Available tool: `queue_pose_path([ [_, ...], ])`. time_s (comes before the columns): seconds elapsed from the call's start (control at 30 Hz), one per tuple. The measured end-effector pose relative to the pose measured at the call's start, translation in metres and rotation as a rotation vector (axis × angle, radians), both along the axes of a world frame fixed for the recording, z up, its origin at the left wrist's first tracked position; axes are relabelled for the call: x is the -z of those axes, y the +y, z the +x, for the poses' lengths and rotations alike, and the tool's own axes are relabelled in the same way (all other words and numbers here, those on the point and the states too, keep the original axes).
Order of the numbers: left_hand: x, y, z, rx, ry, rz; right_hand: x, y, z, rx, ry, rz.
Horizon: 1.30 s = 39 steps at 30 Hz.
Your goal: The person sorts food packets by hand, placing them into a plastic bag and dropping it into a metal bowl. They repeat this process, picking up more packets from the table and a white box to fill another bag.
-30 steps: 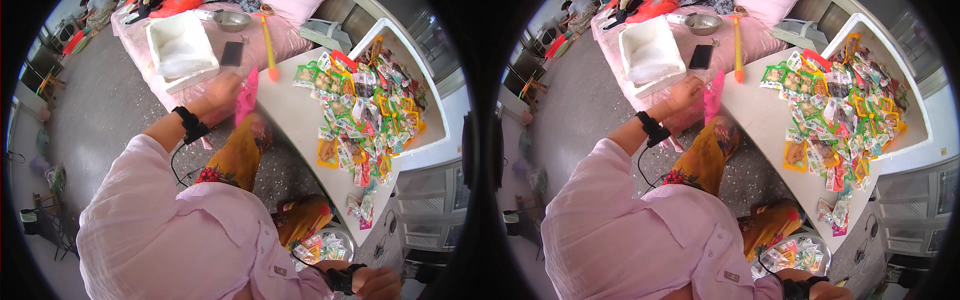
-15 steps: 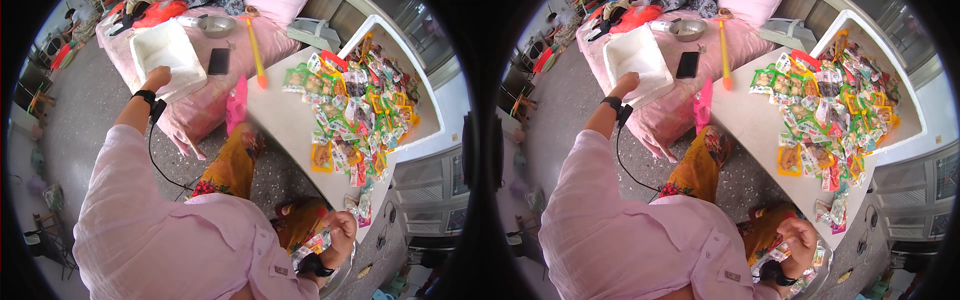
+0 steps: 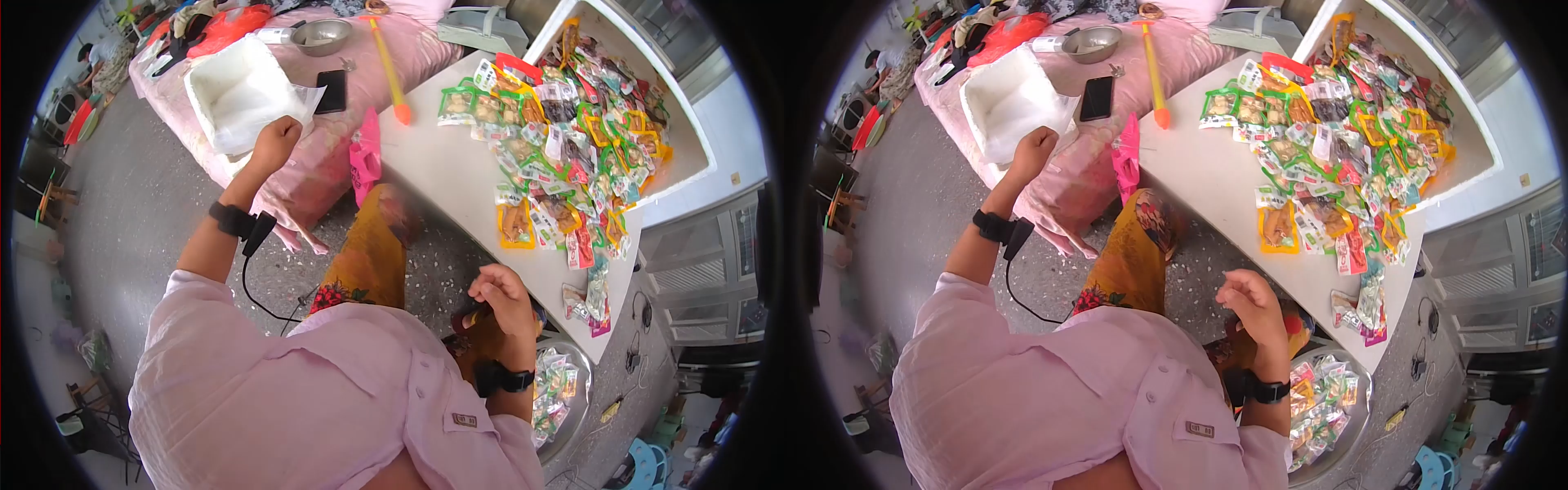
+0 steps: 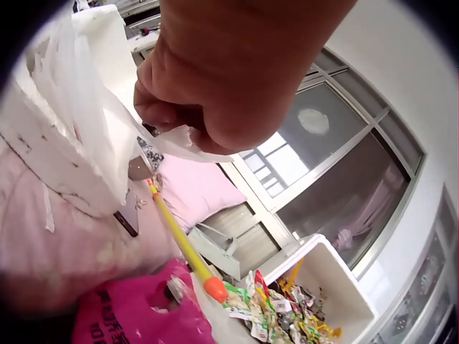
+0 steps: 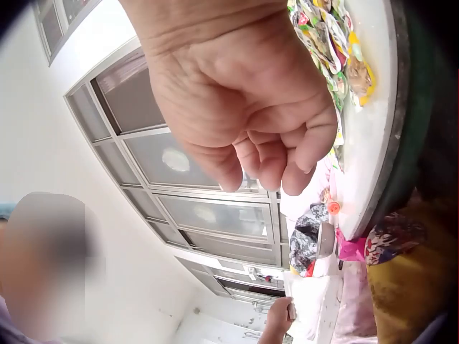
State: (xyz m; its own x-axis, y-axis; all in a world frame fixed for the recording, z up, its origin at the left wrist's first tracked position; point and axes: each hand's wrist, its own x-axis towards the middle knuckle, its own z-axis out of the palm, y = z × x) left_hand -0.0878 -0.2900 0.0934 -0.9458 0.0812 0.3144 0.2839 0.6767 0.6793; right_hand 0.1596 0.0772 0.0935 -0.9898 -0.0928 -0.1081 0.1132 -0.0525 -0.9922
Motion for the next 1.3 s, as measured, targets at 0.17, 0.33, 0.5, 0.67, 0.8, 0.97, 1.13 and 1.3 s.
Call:
queue_pose_path([
  [0.17,0.018,0.091,0.062,0.249,-0.044,0.103,0.018,-0.038,-0.037,0.183,-0.169,-0.112],
  [0.33,0.040,0.160,0.102,0.501,0.047,0.119,0.036,-0.067,-0.073,0.337,-0.156,-0.296],
  [0.5,0.061,0.191,0.115,0.584,-0.272,0.319,0.061,-0.066,-0.087,0.323,-0.060,-0.434],
  [0.67,0.062,0.192,0.116,0.601,-0.578,0.506,0.068,-0.062,-0.082,0.436,-0.172,-0.538],
  [0.8,0.042,0.193,0.122,0.544,-0.682,0.736,0.071,-0.059,-0.081,0.433,-0.191,-0.663],
  [0.97,0.047,0.191,0.113,0.465,-0.096,0.412,0.095,-0.056,-0.084,0.434,-0.200,-0.779],
  [1.13,0.039,0.195,0.121,0.662,0.440,-0.162,0.072,-0.058,-0.080,0.421,-0.080,-0.667],
  [1.3,0.039,0.199,0.126,0.692,0.384,-0.064,0.071,-0.051,-0.082,0.482,-0.043,-0.679],
])
